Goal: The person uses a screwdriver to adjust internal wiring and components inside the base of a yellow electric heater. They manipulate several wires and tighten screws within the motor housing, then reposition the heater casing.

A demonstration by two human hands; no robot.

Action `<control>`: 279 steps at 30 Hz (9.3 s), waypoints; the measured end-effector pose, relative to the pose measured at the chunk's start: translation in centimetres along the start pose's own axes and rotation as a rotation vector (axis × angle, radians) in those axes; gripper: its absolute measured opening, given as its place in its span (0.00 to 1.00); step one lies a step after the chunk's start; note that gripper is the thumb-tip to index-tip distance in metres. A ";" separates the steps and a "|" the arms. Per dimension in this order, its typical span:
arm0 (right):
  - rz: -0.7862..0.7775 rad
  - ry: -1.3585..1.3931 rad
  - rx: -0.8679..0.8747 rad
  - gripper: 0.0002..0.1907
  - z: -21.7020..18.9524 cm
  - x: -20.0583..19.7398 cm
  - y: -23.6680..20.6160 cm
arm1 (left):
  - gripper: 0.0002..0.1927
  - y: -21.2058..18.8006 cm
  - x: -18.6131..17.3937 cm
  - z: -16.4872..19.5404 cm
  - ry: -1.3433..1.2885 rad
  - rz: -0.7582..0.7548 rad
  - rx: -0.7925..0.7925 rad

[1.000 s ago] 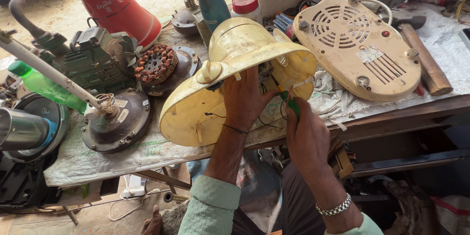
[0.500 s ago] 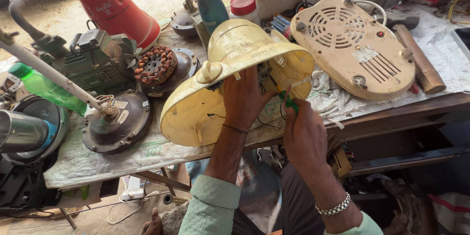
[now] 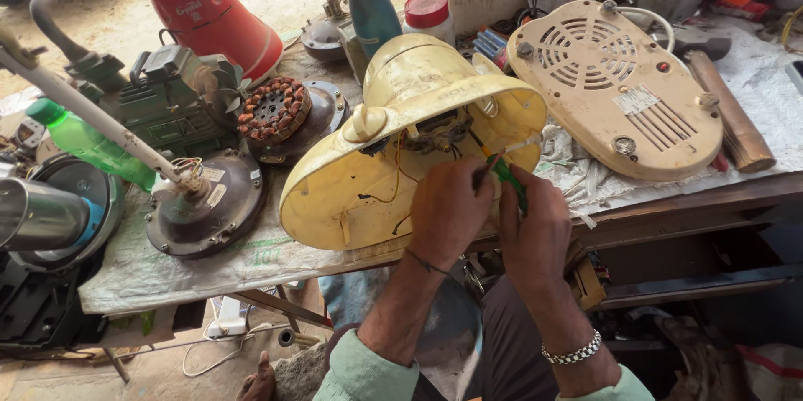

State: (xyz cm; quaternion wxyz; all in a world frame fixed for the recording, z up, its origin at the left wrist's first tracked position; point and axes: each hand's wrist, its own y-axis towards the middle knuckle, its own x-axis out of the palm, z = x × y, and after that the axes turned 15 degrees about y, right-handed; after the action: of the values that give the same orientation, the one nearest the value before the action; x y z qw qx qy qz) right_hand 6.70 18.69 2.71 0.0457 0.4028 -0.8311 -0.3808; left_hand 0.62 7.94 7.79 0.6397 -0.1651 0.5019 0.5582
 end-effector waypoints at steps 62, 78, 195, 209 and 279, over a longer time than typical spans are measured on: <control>-0.045 0.056 -0.080 0.18 -0.9 -0.1 -0.9 | 0.16 1.4 8.8 -3.1 -1.132 -0.270 -0.518; -0.010 -0.150 -0.183 0.09 -0.4 -1.3 -0.3 | 0.17 1.9 9.7 -2.1 -1.169 -0.269 -0.519; -0.126 -0.089 0.194 0.08 -2.4 -2.4 0.9 | 0.11 1.1 8.6 -2.3 -1.621 -0.367 -0.487; -0.121 0.001 0.294 0.07 -1.7 -2.4 0.8 | 0.11 1.1 9.4 -2.3 -1.616 -0.337 -0.502; -0.054 0.050 0.053 0.17 -0.5 -2.0 0.0 | 0.15 0.5 9.2 -2.0 -1.294 -0.063 -0.530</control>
State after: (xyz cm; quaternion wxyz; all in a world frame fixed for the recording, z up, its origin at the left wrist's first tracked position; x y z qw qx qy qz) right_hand 8.27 19.79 3.49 0.0456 0.4357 -0.8281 -0.3498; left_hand -1.91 11.57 -0.55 0.7641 0.0354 -0.1380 0.6291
